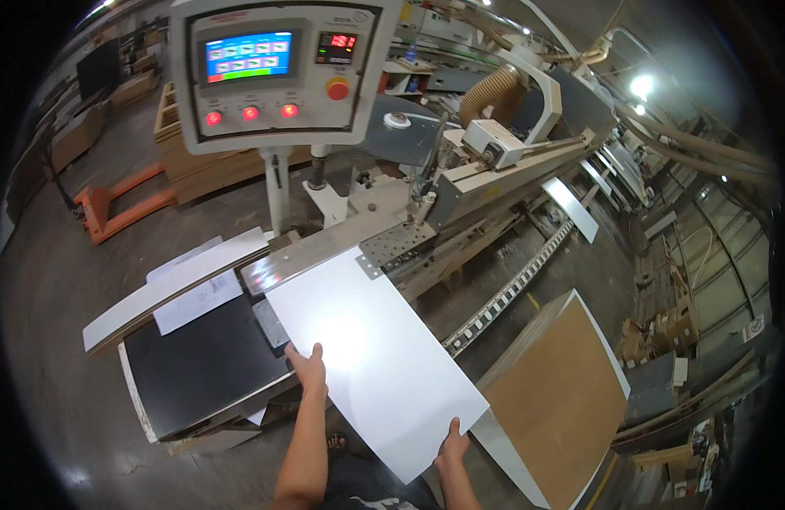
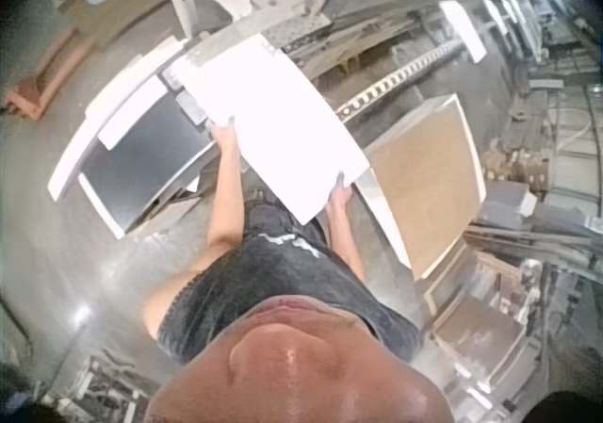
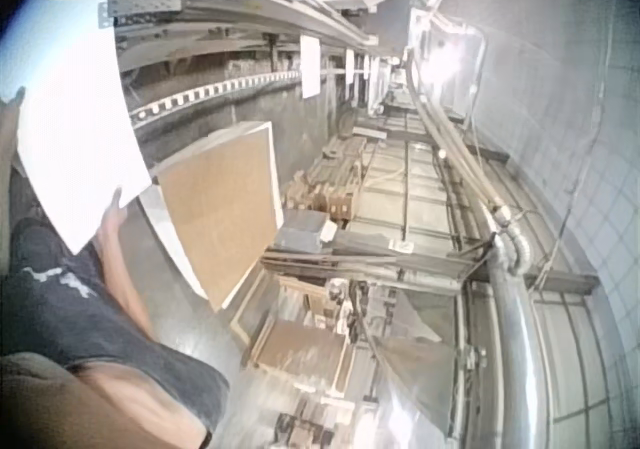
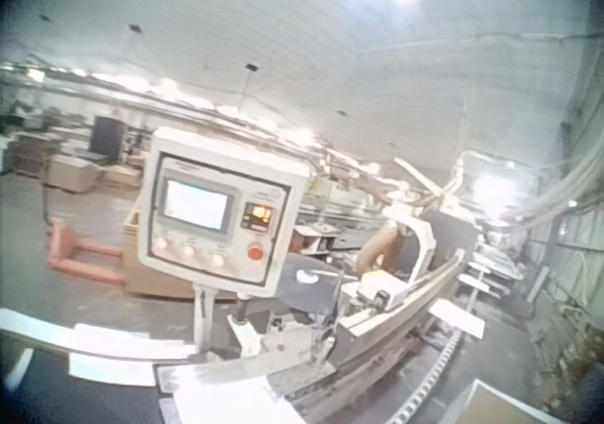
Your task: The person repeatedly picks up white rectangular panels from a stack, places them onto a conveyor or machine table, and then retrieves them to return to the stack. The person also briefly handles a brown cardboard sheet at the end.
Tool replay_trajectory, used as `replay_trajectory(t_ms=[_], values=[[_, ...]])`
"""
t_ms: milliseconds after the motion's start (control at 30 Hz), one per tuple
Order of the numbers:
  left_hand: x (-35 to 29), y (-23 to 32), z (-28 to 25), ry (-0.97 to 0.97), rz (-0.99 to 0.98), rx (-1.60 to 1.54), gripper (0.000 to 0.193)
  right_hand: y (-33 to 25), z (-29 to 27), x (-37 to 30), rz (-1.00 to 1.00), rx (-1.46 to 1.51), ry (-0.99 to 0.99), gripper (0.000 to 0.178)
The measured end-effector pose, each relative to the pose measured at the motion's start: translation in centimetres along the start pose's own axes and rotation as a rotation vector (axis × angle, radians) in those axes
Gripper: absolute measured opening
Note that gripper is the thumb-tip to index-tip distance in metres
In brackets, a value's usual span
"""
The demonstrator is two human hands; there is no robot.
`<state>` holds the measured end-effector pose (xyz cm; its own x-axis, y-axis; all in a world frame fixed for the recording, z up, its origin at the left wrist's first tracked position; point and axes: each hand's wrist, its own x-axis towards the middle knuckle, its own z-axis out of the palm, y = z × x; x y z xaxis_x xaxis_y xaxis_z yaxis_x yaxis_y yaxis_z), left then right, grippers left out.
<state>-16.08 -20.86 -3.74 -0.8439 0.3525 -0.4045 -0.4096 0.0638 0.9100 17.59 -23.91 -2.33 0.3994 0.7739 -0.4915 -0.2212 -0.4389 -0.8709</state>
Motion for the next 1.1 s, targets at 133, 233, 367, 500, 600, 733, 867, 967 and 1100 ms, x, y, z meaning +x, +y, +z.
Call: replay_trajectory(t_ms=[133, 233, 367, 500, 600, 733, 867, 967, 1100], values=[[0.6, 0.5, 2.7, -0.024, -0.069, 0.009, 0.063, -0.9, -0.1, 3.1, -0.014, -0.01, 0.01, 0.045], [1.0, -0.8, 7.3, -0.077, -0.031, -0.037, 0.059, -2.0, -0.6, 7.3, -0.031, -0.05, 0.063, 0.044], [-0.3, -0.3, 14.3, -0.024, -0.09, -0.102, 0.053, -5.9, -0.2, 12.6, 0.056, -0.154, 0.144, 0.058], [-1.8, 1.9, 20.3, 0.015, -0.097, -0.03, 0.055, -8.2, 1.1, 18.5, 0.012, -0.326, 0.16, 0.078], [-3.1, 1.0, 23.9, -0.003, -0.039, 0.062, 0.053, -7.1, 0.2, 22.8, 0.054, -0.369, 0.227, 0.061], [2.6, -4.0, 25.4, -0.075, 0.004, 0.087, 0.052, -11.6, 1.2, 22.8, 0.049, -0.434, 0.21, 0.076], [3.2, -4.7, 29.9, 0.032, 0.108, 0.193, 0.05, -14.0, 1.3, 26.4, 0.051, -0.48, 0.166, 0.089], [6.4, -5.9, 32.4, 0.067, 0.155, 0.233, 0.049, -17.2, 1.8, 28.2, 0.077, -0.407, 0.047, 0.091], [1.6, -5.3, 40.4, -0.031, 0.194, 0.404, 0.046, -13.2, -0.2, 35.6, -0.242, -0.293, 0.158, 0.086]])
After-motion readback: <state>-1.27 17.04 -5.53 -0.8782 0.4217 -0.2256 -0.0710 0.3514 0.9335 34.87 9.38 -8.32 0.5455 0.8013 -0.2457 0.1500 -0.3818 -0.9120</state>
